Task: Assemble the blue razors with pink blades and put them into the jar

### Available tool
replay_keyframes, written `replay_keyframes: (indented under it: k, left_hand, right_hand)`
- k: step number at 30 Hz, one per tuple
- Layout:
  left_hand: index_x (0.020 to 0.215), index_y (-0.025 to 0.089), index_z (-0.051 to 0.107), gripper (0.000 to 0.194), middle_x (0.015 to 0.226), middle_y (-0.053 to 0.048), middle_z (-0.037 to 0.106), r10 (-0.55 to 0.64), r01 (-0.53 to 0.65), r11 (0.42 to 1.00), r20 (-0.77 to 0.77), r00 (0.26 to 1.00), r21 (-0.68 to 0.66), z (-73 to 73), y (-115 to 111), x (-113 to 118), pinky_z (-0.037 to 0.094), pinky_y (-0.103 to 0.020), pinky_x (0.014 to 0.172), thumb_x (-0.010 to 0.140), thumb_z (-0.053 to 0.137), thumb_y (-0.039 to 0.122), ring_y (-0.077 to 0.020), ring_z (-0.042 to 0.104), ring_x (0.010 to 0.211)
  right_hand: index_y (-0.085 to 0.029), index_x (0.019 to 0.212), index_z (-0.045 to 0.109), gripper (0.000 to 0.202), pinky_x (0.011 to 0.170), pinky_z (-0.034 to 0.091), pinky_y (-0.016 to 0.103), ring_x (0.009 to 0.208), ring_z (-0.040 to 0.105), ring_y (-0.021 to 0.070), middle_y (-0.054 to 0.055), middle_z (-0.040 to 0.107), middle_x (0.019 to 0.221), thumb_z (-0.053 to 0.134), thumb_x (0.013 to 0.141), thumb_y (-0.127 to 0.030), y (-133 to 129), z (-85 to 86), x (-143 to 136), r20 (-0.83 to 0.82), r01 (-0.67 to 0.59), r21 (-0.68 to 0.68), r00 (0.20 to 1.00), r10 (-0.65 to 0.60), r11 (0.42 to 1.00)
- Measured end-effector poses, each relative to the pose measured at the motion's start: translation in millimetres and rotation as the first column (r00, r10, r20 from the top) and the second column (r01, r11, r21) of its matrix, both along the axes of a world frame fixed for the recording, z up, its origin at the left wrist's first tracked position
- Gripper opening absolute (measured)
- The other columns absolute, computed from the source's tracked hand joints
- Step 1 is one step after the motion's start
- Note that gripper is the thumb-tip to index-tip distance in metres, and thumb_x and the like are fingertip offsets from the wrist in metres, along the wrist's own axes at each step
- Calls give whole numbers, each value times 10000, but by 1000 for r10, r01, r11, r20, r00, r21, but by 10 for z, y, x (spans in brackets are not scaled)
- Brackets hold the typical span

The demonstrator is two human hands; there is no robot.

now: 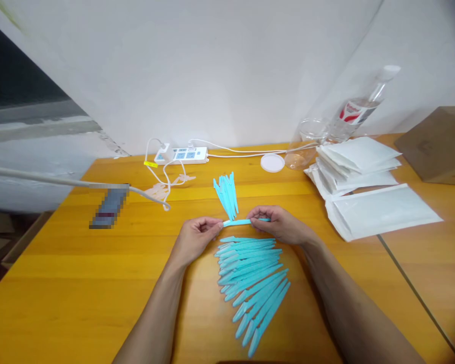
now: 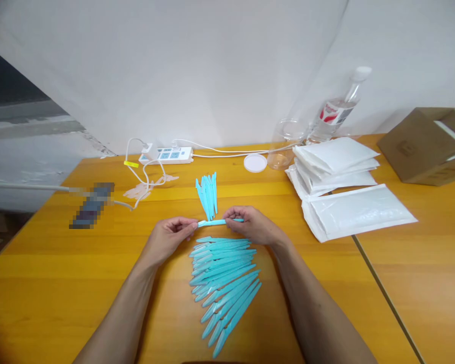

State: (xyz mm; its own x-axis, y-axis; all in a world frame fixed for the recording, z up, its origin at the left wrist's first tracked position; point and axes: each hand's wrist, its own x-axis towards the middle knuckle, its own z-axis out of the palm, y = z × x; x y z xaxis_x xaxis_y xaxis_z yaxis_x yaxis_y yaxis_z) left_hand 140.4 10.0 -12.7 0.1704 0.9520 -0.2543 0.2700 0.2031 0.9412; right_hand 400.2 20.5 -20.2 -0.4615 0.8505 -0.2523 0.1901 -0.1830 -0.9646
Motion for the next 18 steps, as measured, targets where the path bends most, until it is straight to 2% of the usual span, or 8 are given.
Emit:
replay_keyframes:
  k: [2, 5, 7, 9, 11, 13, 16, 18]
  left_hand:
    - [924, 176, 777, 300, 886, -64, 772, -122, 126, 991, -86, 989, 48, 16, -23, -26, 507, -262, 696, 818, 724, 451, -167, 669, 751]
    - [895, 207, 783, 219, 890, -59, 761, -282, 317, 937, -223, 933, 143, 49, -59, -79, 510, -285, 744, 861, 681, 398, -189, 673, 812]
    - [883, 221, 780, 162, 888, -56, 745, -330, 405, 887, -310, 892, 220, 67, -83, -78, 506, -301, 796, 860, 682, 347, -193, 665, 845]
    - [946, 235, 777, 150, 946, -57, 733, -323, 447, 843, -383, 865, 298, 73, -108, -37, 492, -320, 870, 857, 686, 314, -199, 657, 914]
    - [1064, 253, 761, 220, 1063, -62, 718, -317, 484, 800, -435, 843, 354, 65, -131, 27, 465, -342, 948, 866, 680, 305, -209, 640, 1018]
    - [1126, 269, 746, 259, 1135, -59, 704, -334, 529, 757, -469, 817, 383, 45, -152, 89, 441, -362, 991, 881, 668, 298, -216, 619, 1078]
    - [1106, 267, 752, 233, 1125, -49, 709, -375, 583, 718, -493, 785, 380, 19, -171, 140, 433, -373, 1002, 900, 644, 275, -214, 616, 1074]
    - [1091, 257, 756, 221, 1109, -52, 712, -400, 596, 713, -484, 778, 369, 27, -174, 144, 444, -367, 995, 904, 638, 274, -211, 622, 1059]
  right_hand:
    - [-168, 904, 696, 317, 583, 386, 235, 636, 520, 108, -3, 640, 751, 640, 861, -476, -33, 47, -16, 42, -68, 36, 997, 66, 997]
    - [-169, 856, 745, 297, 600, 417, 241, 672, 565, 129, 26, 686, 786, 656, 842, -452, -76, 89, -35, 133, -147, 137, 983, 128, 980]
    - [-169, 841, 753, 287, 576, 405, 237, 644, 550, 123, 19, 680, 753, 661, 832, -440, -89, 79, -37, 184, -147, 165, 976, 116, 975]
    - [-163, 835, 738, 291, 548, 382, 232, 600, 517, 109, 1, 655, 702, 651, 832, -441, -76, 44, -35, 195, -110, 141, 977, 81, 984]
    - [-159, 831, 713, 305, 534, 367, 230, 579, 500, 106, -10, 633, 672, 634, 838, -454, -24, 1, -47, 202, -41, 116, 979, 17, 992]
    - [-160, 824, 697, 323, 528, 357, 232, 578, 504, 113, -8, 624, 659, 625, 836, -474, 73, -27, -94, 266, 79, 151, 957, -117, 985]
    - [-166, 809, 700, 334, 556, 364, 244, 617, 550, 140, 27, 666, 693, 635, 820, -493, 275, -18, -254, 432, 229, 288, 835, -340, 930]
    - [-174, 807, 712, 329, 591, 376, 253, 671, 596, 164, 61, 711, 746, 649, 810, -497, 409, 12, -397, 519, 223, 344, 764, -383, 912]
